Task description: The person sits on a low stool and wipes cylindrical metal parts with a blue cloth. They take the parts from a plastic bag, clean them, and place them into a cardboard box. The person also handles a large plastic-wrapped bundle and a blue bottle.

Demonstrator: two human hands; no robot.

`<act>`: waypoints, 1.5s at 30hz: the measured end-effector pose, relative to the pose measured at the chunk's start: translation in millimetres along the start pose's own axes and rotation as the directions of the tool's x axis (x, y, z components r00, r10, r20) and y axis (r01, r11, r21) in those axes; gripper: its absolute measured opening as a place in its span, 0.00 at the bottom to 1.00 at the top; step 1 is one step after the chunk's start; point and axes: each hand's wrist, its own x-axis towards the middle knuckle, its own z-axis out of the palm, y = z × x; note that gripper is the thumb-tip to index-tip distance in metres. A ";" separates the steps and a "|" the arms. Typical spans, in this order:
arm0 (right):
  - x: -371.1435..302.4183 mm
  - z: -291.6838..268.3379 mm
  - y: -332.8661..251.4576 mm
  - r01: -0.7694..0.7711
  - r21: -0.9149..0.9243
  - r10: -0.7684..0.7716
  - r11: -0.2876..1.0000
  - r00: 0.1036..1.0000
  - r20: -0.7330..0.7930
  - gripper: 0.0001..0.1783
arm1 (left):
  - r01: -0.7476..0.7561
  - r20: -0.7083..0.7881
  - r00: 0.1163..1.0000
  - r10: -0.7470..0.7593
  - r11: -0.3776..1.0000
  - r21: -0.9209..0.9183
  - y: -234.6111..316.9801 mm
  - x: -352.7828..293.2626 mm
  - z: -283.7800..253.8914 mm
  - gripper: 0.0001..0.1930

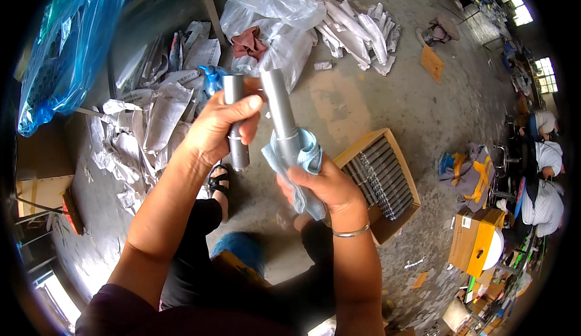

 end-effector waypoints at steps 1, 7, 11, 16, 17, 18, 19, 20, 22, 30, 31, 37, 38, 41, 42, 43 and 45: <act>0.4 2.0 0.4 -0.017 -0.006 0.017 1.000 1.000 0.009 0.31 | 0.063 0.069 0.996 -0.063 0.998 0.010 -1.5 -1.2 0.9 0.19; 6.2 -12.2 0.1 -0.010 -0.493 0.011 0.870 1.000 -0.002 0.21 | -0.039 -0.015 0.999 0.039 0.999 0.007 -4.6 1.2 3.8 0.17; 3.8 -27.1 -1.4 -0.086 -0.648 -0.052 0.757 0.980 -0.190 0.16 | 0.016 -0.041 0.999 -0.020 0.996 -0.093 0.7 6.6 -11.5 0.15; 8.4 -31.8 6.9 0.065 -0.316 -0.152 0.946 0.955 -0.256 0.20 | 0.026 -0.073 0.997 -0.034 0.993 -0.112 -6.1 8.3 -5.1 0.13; 12.5 -27.3 9.6 0.079 -0.363 -0.170 0.928 0.960 -0.224 0.21 | 0.030 -0.076 0.996 -0.039 0.992 -0.121 -6.7 8.9 -4.2 0.13; 15.1 -23.8 11.6 0.094 -0.409 -0.186 0.908 0.964 -0.191 0.22 | 0.046 -0.077 0.996 -0.055 0.992 -0.119 -6.6 9.6 -3.8 0.14; 15.3 -21.1 12.3 0.099 -0.362 -0.182 0.927 0.962 -0.203 0.22 | 0.050 -0.072 0.996 -0.059 0.992 -0.120 -6.6 10.0 -3.4 0.14; 15.3 -18.2 12.1 0.103 -0.315 -0.176 0.943 0.962 -0.211 0.23 | 0.051 -0.071 0.996 -0.060 0.991 -0.122 -6.3 9.9 -3.4 0.14; 14.7 -16.5 13.3 0.133 -0.253 -0.191 0.958 0.956 -0.221 0.22 | 0.040 -0.058 0.997 -0.049 0.989 -0.140 -6.5 10.3 -4.1 0.15; 7.2 -19.1 4.5 -0.019 0.000 0.018 1.000 0.984 -0.176 0.21 | 0.037 0.024 0.999 -0.032 0.975 -0.221 -5.1 11.0 -7.4 0.18; 8.2 -17.9 6.4 0.012 -0.030 -0.018 0.999 0.981 -0.195 0.22 | 0.045 -0.005 0.999 -0.048 0.970 -0.237 -5.3 11.0 -6.2 0.18; 13.6 -5.8 17.9 0.118 -0.112 -0.140 0.987 0.966 -0.218 0.27 | 0.075 -0.067 0.993 -0.102 0.943 -0.323 -12.2 11.3 -3.4 0.17; 15.3 -8.3 19.4 0.082 -0.104 -0.099 0.991 0.980 -0.174 0.27 | 0.078 -0.037 0.995 -0.098 0.930 -0.360 -13.7 12.1 -4.0 0.18; 22.3 -3.5 27.8 0.160 -0.094 -0.178 0.983 0.957 -0.231 0.26 | 0.084 0.031 0.996 -0.078 0.898 -0.432 -17.4 14.4 -5.2 0.22; 21.8 -1.7 28.5 0.153 -0.055 -0.162 0.987 0.951 -0.264 0.25 | 0.079 0.039 0.997 -0.069 0.897 -0.435 -17.7 14.6 -4.6 0.23; 21.4 -2.3 28.9 0.159 -0.042 -0.164 0.986 0.949 -0.271 0.25 | 0.075 0.046 0.997 -0.061 0.896 -0.437 -17.8 14.8 -4.0 0.24; 20.9 -4.8 28.8 0.171 -0.017 -0.169 0.985 0.944 -0.283 0.25 | 0.082 0.103 0.994 -0.035 0.869 -0.488 -15.8 15.5 -1.6 0.23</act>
